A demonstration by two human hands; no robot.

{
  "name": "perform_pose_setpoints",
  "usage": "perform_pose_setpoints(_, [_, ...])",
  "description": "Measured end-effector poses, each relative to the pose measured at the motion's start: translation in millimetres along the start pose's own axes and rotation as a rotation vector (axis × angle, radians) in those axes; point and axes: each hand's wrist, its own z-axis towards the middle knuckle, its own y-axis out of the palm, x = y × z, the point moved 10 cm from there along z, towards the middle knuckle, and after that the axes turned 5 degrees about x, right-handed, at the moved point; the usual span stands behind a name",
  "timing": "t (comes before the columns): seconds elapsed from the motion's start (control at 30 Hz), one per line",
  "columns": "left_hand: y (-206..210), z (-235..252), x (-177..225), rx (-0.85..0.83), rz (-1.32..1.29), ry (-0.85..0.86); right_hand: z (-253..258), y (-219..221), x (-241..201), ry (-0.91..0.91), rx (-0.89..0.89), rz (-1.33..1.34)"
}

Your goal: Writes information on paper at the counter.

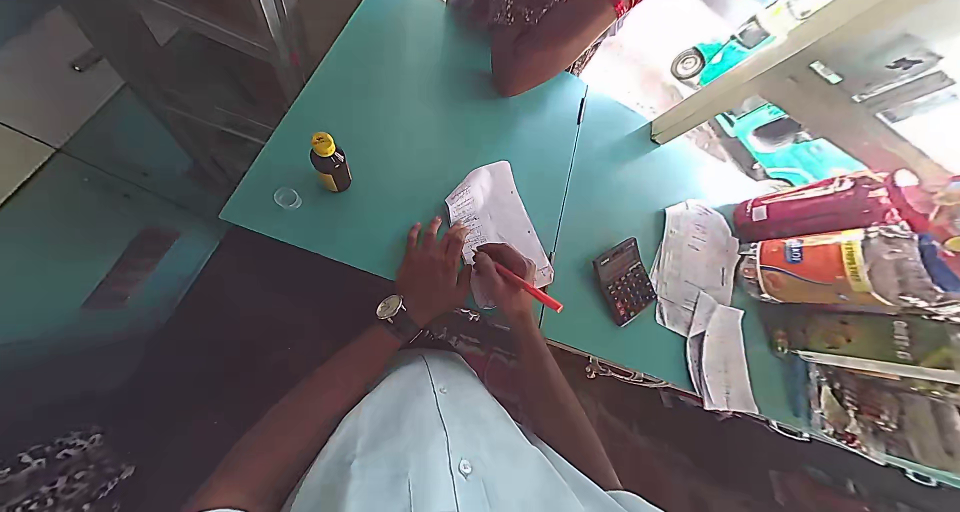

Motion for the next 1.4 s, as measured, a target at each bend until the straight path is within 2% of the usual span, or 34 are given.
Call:
perform_pose_setpoints(0.47, [2.8,-2.0,-1.1,0.027,0.017,-0.005,-3.4,-0.9,0.4,-0.1,0.042,-0.069])
perform_pose_setpoints(1.4, [1.4,-1.0,-0.4,0.012,0.032,0.003,-2.0,-5.7,0.7,-0.077,0.082,-0.086])
